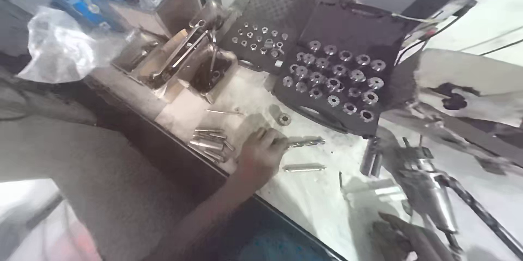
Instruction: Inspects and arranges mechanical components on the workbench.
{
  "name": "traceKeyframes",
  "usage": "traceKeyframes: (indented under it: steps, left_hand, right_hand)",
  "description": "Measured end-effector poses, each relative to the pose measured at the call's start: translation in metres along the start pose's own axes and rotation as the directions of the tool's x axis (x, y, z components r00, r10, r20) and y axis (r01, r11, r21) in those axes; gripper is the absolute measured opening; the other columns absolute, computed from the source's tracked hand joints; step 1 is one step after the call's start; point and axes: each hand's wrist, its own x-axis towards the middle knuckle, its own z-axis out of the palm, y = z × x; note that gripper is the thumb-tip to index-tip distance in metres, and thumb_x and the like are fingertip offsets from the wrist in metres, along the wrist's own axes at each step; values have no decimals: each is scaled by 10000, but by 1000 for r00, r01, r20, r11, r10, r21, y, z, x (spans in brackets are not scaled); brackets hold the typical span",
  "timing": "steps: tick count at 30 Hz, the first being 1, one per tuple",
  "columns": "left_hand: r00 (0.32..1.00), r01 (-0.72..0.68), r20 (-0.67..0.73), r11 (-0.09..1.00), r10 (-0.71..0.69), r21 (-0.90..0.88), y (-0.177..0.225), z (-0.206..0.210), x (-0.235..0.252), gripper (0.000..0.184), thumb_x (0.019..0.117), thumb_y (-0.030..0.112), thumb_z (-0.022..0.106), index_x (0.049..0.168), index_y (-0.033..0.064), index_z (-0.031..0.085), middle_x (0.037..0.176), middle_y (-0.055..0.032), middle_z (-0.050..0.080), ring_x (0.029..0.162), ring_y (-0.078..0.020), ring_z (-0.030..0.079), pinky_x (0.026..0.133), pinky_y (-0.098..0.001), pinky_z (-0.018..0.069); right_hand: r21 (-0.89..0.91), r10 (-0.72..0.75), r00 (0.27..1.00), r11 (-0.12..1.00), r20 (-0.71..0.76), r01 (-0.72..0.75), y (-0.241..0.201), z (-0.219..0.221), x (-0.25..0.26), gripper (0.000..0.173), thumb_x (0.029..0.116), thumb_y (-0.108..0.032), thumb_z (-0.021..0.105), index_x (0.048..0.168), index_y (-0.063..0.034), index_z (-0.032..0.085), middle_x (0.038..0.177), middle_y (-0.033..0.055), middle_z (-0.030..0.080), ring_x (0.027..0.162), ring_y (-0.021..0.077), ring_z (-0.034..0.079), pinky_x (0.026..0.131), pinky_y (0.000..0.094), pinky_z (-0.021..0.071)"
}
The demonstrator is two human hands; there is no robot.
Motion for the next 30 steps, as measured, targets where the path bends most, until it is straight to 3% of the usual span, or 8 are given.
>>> traceKeyframes:
  steps: [4, 10, 13, 15, 18, 21, 26, 30]
  left_hand:
    - [1000, 10, 29, 999, -11, 40, 0, 1, 0, 221, 1012, 291, 595, 1118, 210, 771, 1040, -46, 700, 966, -231, 661, 792, -374, 563]
    - [991, 52, 124, 997, -58, 50, 5, -1, -1, 274, 1001, 316, 572, 1175, 233, 767, 1120, -54, 702, 1064, -254, 651, 922, -420, 541]
    - [993, 102, 67, 995, -100, -15, 6, -9, 2, 260, 961, 365, 639, 1119, 222, 789, 1134, -42, 715, 1072, -223, 664, 935, -417, 551]
    - [986, 169, 8, 985, -169, -46, 5, -16, 8, 306, 942, 393, 671, 1089, 142, 766, 1112, -73, 712, 1050, -224, 675, 923, -430, 564]
    - [969, 244, -15, 969, -245, -46, 3, -23, 27, 500, 888, 438, 744, 1189, 53, 636, 1125, -155, 663, 949, -281, 679, 812, -483, 584]
    - [979, 194, 67, 981, -195, 13, -2, -18, 43, 643, 873, 463, 761, 1383, 115, 579, 1232, -154, 650, 977, -310, 684, 814, -538, 579]
    - [983, 95, 148, 993, -105, 69, -15, -13, 56, 410, 913, 335, 727, 1272, 141, 694, 1198, -127, 704, 1068, -332, 690, 894, -593, 549]
    - [987, 26, 158, 996, -39, 83, -21, -14, 64, 376, 927, 297, 685, 1255, 114, 694, 1194, -164, 699, 1075, -373, 683, 895, -620, 533]
  right_hand:
    - [-12, -26, 999, 1000, 19, 27, 9, -2, -3, 407, 986, -304, 668, 1311, -59, 655, 1216, 213, 664, 982, 299, 698, 823, 446, 593]
    - [-23, -18, 1000, 1000, 20, 18, 11, -9, -11, 439, 970, -301, 663, 1358, -98, 635, 999, 133, 747, 741, 305, 719, 649, 541, 587]
    - [-85, -55, 996, 995, -68, 49, 21, 1, -12, 485, 935, -459, 641, 1343, -197, 655, 940, 45, 746, 682, 236, 705, 584, 512, 579]
    - [-81, -65, 994, 995, -89, 58, 24, 1, -14, 542, 915, -517, 640, 1363, -213, 636, 920, 17, 734, 674, 214, 693, 579, 497, 579]
    - [-65, -54, 990, 997, -128, 46, 26, -1, -18, 638, 893, -564, 643, 1421, -209, 595, 880, 0, 722, 652, 204, 685, 559, 489, 574]
    - [-45, -40, 989, 998, -145, 34, 29, 0, -22, 665, 896, -569, 652, 1441, -197, 571, 862, -5, 711, 639, 201, 673, 548, 481, 569]
    - [-13, 10, 984, 1000, -176, -12, 30, 11, -27, 624, 920, -584, 624, 1415, -206, 593, 863, -16, 712, 675, 175, 678, 598, 444, 582]
    - [60, 73, 983, 996, -170, -64, 34, 2, -40, 609, 929, -546, 653, 1435, -215, 571, 918, -14, 720, 724, 169, 686, 640, 429, 590]
